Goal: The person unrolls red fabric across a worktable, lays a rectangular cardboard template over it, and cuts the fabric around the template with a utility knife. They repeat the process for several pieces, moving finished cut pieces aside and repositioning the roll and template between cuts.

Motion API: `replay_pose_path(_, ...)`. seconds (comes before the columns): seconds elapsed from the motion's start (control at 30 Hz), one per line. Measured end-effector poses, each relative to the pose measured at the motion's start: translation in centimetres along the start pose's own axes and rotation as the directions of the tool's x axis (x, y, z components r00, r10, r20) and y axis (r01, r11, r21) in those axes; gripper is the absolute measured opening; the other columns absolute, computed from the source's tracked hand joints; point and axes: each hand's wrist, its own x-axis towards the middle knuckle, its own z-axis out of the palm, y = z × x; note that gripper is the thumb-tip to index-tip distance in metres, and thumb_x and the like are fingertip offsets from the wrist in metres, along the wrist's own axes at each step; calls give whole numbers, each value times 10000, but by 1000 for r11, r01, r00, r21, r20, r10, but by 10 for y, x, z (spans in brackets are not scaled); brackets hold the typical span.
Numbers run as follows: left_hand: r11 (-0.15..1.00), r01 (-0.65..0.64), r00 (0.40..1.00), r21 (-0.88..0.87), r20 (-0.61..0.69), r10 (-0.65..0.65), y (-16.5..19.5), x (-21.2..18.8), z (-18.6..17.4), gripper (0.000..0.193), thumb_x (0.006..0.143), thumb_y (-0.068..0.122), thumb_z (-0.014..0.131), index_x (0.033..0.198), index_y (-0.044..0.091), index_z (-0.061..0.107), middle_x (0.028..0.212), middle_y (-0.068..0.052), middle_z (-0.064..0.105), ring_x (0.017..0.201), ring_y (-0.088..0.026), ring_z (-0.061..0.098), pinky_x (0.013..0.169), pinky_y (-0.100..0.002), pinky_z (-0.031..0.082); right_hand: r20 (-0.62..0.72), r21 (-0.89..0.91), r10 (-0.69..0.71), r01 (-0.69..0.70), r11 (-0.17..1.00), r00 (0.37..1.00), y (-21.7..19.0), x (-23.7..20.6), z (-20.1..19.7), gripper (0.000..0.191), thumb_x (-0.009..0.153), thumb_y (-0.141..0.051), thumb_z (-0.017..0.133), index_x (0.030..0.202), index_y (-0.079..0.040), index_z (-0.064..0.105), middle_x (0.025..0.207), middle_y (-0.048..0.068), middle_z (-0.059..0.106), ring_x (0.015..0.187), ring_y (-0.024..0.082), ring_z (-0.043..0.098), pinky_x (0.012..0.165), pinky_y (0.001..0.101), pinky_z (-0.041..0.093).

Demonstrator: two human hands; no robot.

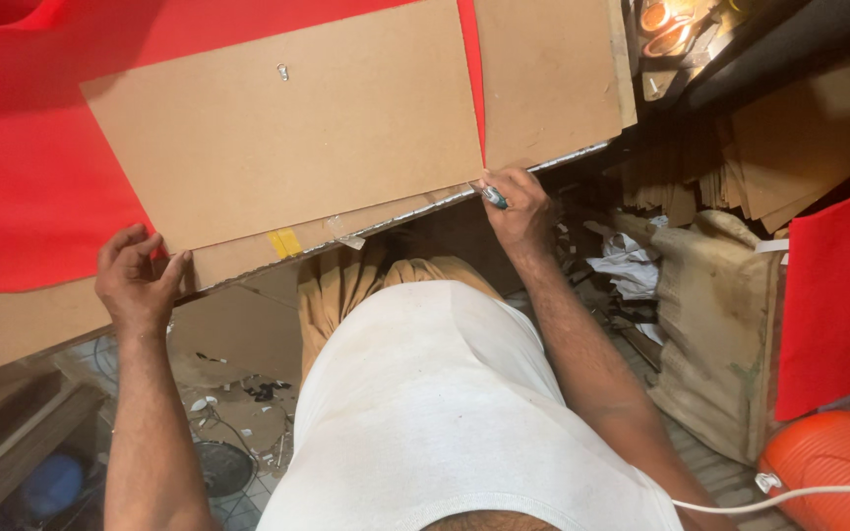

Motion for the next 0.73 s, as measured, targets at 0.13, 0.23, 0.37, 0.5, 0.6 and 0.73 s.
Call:
replay_pose_path(0.13, 990, -77, 997, 120, 6, 76, -3, 4, -5, 364, 903, 75, 920, 1209, -5, 740, 1446, -144, 585, 1293, -241, 642, 1084, -350, 587, -13, -40, -10, 10, 999, 1000, -2, 3, 3, 239, 799, -45, 854, 1027, -71, 785, 963, 76, 725, 885, 267, 714, 732, 382, 574)
replay_pose_path(0.23, 982, -110, 994, 156, -9, 113, -4, 5, -9, 351, 885, 74, 926, 1174, -19, 750, 1424, -149, 598, 1303, -251, 633, 1103, -355, 575, -24, -40, -17, 16, 999, 1000, -7, 6, 7, 252, 768, -39, 864, 1004, -71, 782, 957, 79, 734, 876, 276, 716, 731, 387, 570)
replay_pose_path(0.37, 995, -92, 996, 41, -13, 93, -6, 11, -11, 351, 890, 92, 902, 1178, -19, 735, 1420, -153, 582, 1304, -249, 630, 1107, -355, 579, -10, -48, -6, 6, 999, 1000, -14, 8, 10, 260, 778, -42, 862, 1023, -65, 779, 968, 89, 741, 886, 278, 722, 745, 377, 573)
replay_pose_path(0.5, 993, -111, 993, 28, -30, 111, -9, 16, -20, 352, 873, 76, 908, 1165, -29, 741, 1396, -162, 598, 1287, -271, 632, 1088, -370, 577, -6, -38, -1, 1, 999, 1000, -25, 9, 16, 266, 783, -36, 852, 1038, -54, 781, 980, 104, 736, 889, 288, 721, 759, 381, 577)
replay_pose_path(0.6, 992, -106, 993, 68, -53, 110, -10, 19, -26, 354, 847, 71, 911, 1147, -23, 750, 1377, -157, 613, 1260, -278, 631, 1078, -374, 570, -11, -43, -8, 7, 999, 1000, -29, 6, 26, 245, 791, -33, 847, 1026, -52, 782, 988, 109, 739, 878, 290, 726, 761, 383, 578)
replay_pose_path(0.73, 972, -117, 991, 204, -32, 126, -5, 24, -40, 354, 812, 97, 922, 1104, -20, 758, 1365, -156, 622, 1273, -311, 579, 1087, -410, 512, 7, 5, -17, 17, 1000, 1000, -23, 8, 42, 188, 866, -33, 813, 1051, -53, 783, 1039, 148, 755, 942, 275, 751, 833, 374, 610)
